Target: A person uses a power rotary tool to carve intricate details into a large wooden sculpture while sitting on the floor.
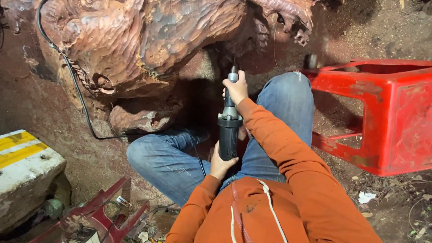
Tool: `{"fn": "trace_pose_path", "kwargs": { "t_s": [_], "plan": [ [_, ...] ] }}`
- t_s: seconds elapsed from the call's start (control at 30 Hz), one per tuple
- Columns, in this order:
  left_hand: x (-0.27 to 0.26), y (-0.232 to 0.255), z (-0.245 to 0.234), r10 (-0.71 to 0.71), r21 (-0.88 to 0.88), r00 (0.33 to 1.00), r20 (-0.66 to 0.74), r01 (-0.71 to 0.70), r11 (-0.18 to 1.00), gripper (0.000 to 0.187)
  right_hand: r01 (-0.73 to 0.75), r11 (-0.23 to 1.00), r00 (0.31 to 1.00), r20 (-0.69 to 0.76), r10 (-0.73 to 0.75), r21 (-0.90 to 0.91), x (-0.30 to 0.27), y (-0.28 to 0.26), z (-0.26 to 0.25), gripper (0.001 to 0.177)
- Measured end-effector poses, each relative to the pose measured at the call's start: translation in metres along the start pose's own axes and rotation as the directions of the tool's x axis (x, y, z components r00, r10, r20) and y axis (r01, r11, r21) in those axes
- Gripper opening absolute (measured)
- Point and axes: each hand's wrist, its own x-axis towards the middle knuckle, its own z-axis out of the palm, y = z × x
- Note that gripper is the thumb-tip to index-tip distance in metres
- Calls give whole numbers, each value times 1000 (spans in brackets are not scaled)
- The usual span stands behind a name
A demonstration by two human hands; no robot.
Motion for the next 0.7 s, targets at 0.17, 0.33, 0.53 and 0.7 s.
{"fn": "trace_pose_path", "kwargs": {
  "t_s": [0.17, 0.33, 0.53, 0.7],
  "plan": [
    [-3, -6, 8, 17, -19, 999, -51, -18, 1000, 111, -15, 1000, 1000, 22, 16, -21, -11, -7, 1, 62],
    [2, 4, 8, -11, 13, 1000, -20, 11, 1000, 113, 1, 1000, 1000, 7, -1, 16, 0, -7, -4, 53],
    [3, 3, 10, -8, 23, 999, -35, 8, 1000, 112, -15, 1000, 1000, 0, 15, -1, 4, -5, -1, 48],
    [-6, -4, 14, 17, -40, 999, -48, -18, 999, 114, -18, 1000, 1000, 20, 19, -24, -4, -4, 1, 58]
  ]
}}
